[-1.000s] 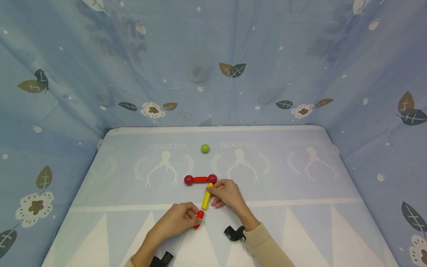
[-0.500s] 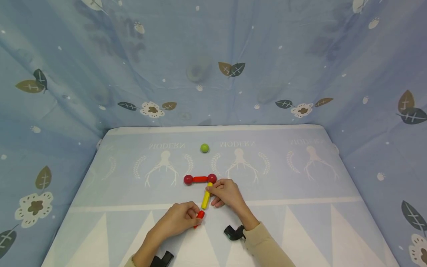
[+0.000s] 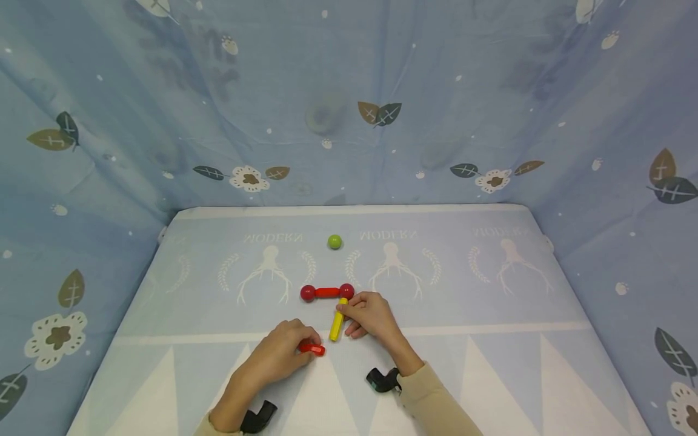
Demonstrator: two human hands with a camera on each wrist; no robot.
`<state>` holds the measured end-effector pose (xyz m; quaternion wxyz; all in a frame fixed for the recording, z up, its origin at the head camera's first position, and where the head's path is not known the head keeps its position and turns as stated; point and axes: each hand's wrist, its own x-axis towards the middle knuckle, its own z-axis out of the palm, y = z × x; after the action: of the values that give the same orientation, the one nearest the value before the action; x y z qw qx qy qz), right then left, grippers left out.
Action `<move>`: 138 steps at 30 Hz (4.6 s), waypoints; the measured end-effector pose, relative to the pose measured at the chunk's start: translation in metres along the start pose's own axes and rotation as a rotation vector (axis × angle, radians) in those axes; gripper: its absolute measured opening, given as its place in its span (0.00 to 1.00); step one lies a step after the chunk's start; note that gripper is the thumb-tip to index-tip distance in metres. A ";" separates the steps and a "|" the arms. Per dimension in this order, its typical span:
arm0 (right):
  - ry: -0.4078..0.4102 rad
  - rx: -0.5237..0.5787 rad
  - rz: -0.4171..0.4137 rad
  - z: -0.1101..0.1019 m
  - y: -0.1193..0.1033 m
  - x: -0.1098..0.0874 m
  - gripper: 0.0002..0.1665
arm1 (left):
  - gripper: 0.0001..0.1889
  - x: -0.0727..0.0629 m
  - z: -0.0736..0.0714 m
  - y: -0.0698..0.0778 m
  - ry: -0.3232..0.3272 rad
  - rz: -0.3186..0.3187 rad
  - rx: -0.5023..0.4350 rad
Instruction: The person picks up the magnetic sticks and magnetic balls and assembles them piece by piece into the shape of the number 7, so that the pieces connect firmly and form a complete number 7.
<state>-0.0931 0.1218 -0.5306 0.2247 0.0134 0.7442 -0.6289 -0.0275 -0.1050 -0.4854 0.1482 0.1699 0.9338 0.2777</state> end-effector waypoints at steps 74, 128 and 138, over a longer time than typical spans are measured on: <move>0.002 0.005 -0.024 0.001 0.000 -0.002 0.22 | 0.37 0.008 0.014 0.004 0.006 -0.072 -0.466; 0.071 -0.070 -0.001 0.007 -0.005 -0.001 0.22 | 0.20 0.085 -0.046 -0.018 0.311 -0.109 -0.385; 0.068 -0.038 -0.009 0.008 -0.005 -0.001 0.22 | 0.23 0.159 -0.059 -0.038 0.247 -0.122 -0.338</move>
<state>-0.0906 0.1134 -0.5266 0.1967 0.0274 0.7633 -0.6148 -0.2010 -0.0989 -0.4886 0.0754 0.0504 0.8937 0.4395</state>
